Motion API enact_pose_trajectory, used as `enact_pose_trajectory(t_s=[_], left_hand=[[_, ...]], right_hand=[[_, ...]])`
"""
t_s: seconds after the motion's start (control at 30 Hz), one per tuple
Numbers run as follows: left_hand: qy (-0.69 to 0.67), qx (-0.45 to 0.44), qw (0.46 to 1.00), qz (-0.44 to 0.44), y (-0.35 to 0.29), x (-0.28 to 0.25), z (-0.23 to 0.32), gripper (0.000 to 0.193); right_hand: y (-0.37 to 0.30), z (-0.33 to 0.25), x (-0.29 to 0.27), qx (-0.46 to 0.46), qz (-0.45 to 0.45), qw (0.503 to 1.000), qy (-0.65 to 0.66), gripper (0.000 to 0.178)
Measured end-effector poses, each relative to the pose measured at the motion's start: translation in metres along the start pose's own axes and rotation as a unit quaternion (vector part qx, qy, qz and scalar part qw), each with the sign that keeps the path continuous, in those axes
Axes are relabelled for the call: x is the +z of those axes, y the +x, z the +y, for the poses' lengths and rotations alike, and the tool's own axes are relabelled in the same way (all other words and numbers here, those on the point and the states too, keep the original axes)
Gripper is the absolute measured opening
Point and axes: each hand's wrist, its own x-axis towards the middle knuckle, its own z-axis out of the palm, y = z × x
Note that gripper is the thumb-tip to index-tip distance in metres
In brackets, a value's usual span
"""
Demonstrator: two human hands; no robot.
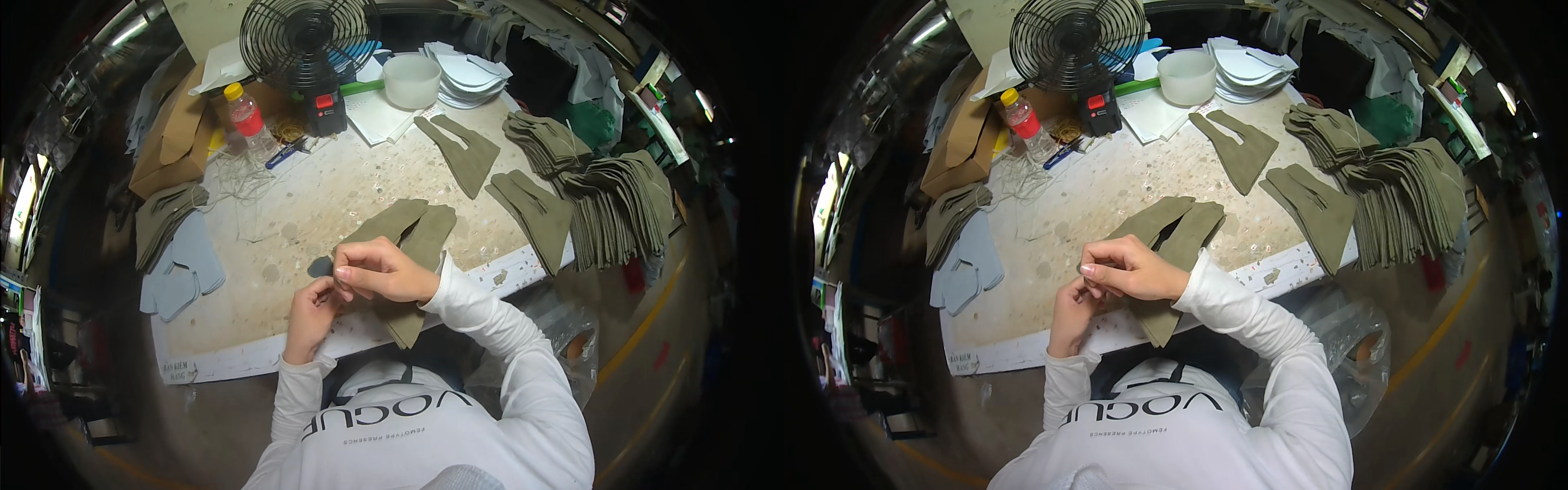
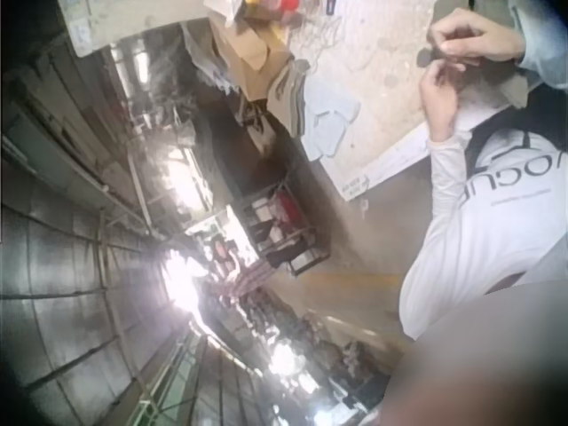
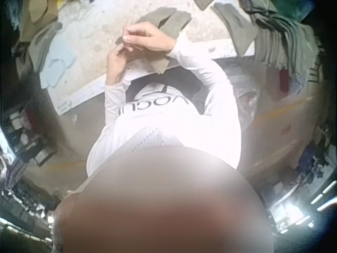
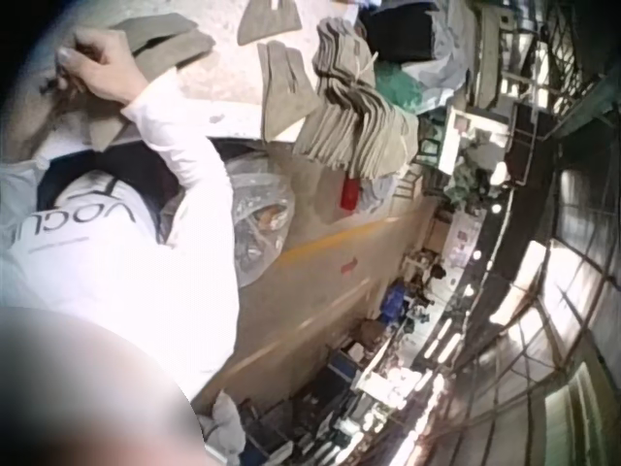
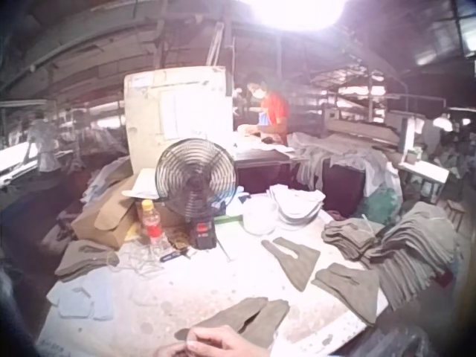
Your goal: The person sorts and stacks olive-green fabric pieces on a worktable. They repeatedly pick up pieces, align them, and place them into neat stacks, occasionally moving stacks to the side or into a plastic bag.
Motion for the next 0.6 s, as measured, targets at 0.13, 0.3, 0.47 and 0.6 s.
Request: enact_pose_trajectory(t_s=[0.13, 0.3, 0.47, 0.6], left_hand=[[-0.300, -0.041, 0.951, -0.060, 0.000, 0.003, -0.016, 0.009], [-0.235, 0.055, 0.969, 0.056, -0.006, 0.028, -0.030, 0.003], [-0.087, 0.127, 0.983, 0.097, -0.002, 0.031, -0.021, 0.013], [-0.221, -0.018, 0.975, 0.019, -0.001, 0.017, -0.009, 0.013]], right_hand=[[0.001, 0.005, 0.001, -0.067, -0.033, 0.997, -0.014, 0.027], [0.001, 0.007, 0.000, 0.013, -0.018, 0.999, 0.038, 0.026], [0.009, 0.004, 0.000, 0.013, 0.126, 0.992, 0.005, 0.015], [0.000, -0.002, -0.007, -0.036, 0.166, 0.941, -0.293, 0.053]])
